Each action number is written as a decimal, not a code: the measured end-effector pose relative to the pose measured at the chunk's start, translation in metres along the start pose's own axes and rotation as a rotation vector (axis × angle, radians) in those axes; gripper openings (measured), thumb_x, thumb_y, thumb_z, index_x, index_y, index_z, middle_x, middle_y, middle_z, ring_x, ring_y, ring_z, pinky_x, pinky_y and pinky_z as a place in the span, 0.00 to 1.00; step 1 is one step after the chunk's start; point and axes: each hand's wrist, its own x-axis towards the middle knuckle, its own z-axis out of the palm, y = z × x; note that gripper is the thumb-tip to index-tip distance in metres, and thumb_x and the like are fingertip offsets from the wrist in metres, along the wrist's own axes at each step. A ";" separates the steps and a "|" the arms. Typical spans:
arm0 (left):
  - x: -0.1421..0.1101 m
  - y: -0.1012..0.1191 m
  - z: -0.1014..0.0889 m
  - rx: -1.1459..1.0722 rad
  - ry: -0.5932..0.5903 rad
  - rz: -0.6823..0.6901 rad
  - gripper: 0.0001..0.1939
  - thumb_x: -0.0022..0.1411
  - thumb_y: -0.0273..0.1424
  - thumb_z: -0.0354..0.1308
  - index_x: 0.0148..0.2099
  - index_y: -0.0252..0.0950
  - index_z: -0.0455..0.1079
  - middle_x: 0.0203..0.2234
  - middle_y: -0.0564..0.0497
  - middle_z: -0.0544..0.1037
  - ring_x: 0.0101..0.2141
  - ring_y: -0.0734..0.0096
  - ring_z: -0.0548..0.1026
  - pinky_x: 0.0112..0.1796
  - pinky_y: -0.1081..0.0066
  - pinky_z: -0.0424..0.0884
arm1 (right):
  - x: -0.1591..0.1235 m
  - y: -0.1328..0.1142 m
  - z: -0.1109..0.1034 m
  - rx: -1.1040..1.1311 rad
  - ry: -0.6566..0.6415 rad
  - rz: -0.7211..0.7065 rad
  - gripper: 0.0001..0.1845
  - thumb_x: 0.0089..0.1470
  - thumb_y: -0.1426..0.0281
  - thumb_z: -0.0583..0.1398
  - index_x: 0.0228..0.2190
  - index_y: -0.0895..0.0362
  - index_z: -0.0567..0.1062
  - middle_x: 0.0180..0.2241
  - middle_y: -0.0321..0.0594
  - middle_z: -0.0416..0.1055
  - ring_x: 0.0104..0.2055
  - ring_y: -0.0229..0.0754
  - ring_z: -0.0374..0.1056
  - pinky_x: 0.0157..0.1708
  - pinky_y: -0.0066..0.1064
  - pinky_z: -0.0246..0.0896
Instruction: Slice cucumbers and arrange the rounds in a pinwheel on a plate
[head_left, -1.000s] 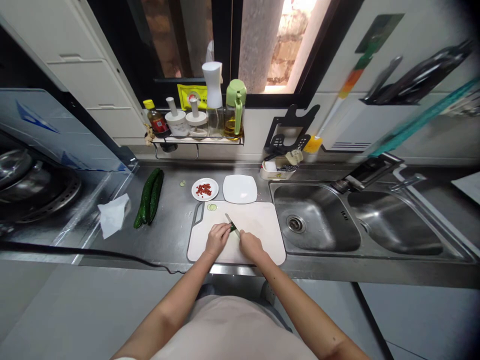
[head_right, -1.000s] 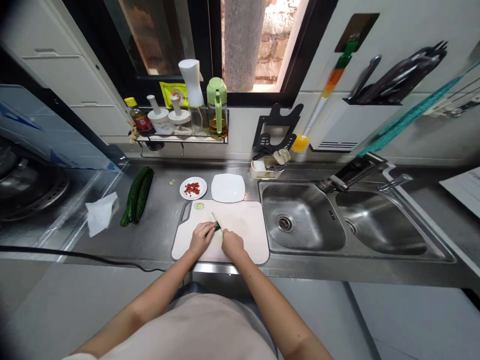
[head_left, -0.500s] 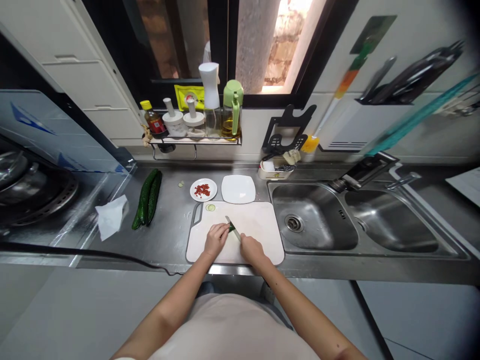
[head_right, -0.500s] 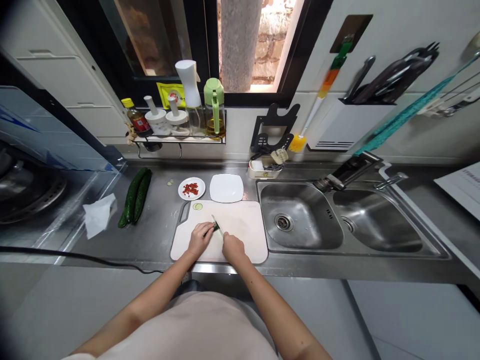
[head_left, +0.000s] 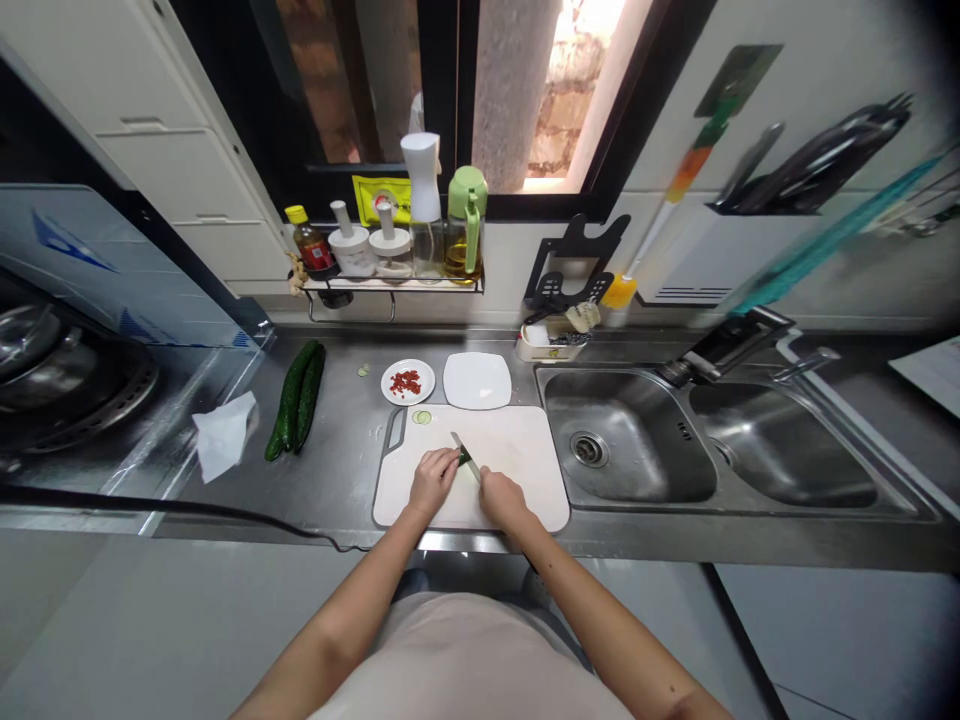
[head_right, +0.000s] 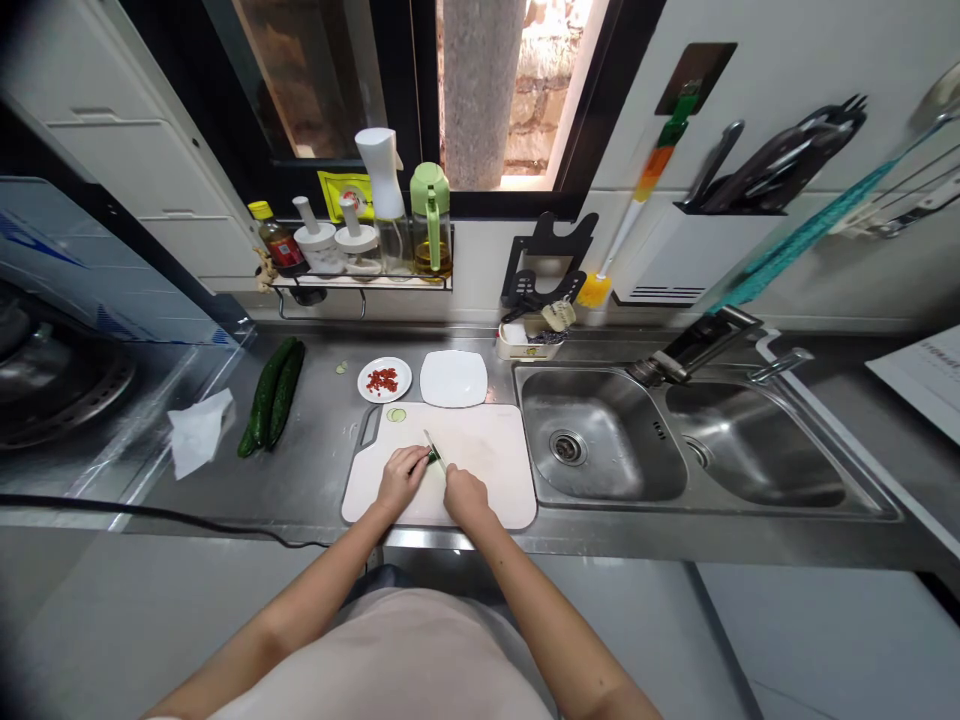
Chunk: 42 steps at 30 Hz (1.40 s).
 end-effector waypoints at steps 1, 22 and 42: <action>0.000 0.000 0.000 0.000 -0.002 -0.001 0.12 0.65 0.31 0.50 0.48 0.39 0.72 0.40 0.47 0.78 0.43 0.67 0.74 0.45 0.63 0.72 | 0.001 -0.001 -0.001 0.001 0.000 -0.004 0.16 0.57 0.79 0.47 0.45 0.61 0.66 0.39 0.52 0.73 0.44 0.46 0.71 0.37 0.32 0.60; 0.000 -0.003 0.000 0.001 -0.002 -0.004 0.12 0.66 0.31 0.50 0.48 0.38 0.72 0.40 0.47 0.77 0.42 0.67 0.74 0.45 0.62 0.71 | -0.018 0.006 0.002 -0.013 -0.024 0.017 0.14 0.57 0.78 0.48 0.44 0.60 0.66 0.40 0.53 0.73 0.44 0.47 0.71 0.37 0.32 0.59; 0.002 0.001 -0.003 -0.037 -0.019 -0.032 0.12 0.66 0.31 0.50 0.48 0.39 0.71 0.40 0.48 0.77 0.43 0.67 0.74 0.45 0.62 0.71 | -0.029 0.014 0.007 -0.003 -0.025 0.032 0.14 0.58 0.76 0.48 0.44 0.60 0.67 0.40 0.52 0.73 0.42 0.48 0.71 0.35 0.31 0.58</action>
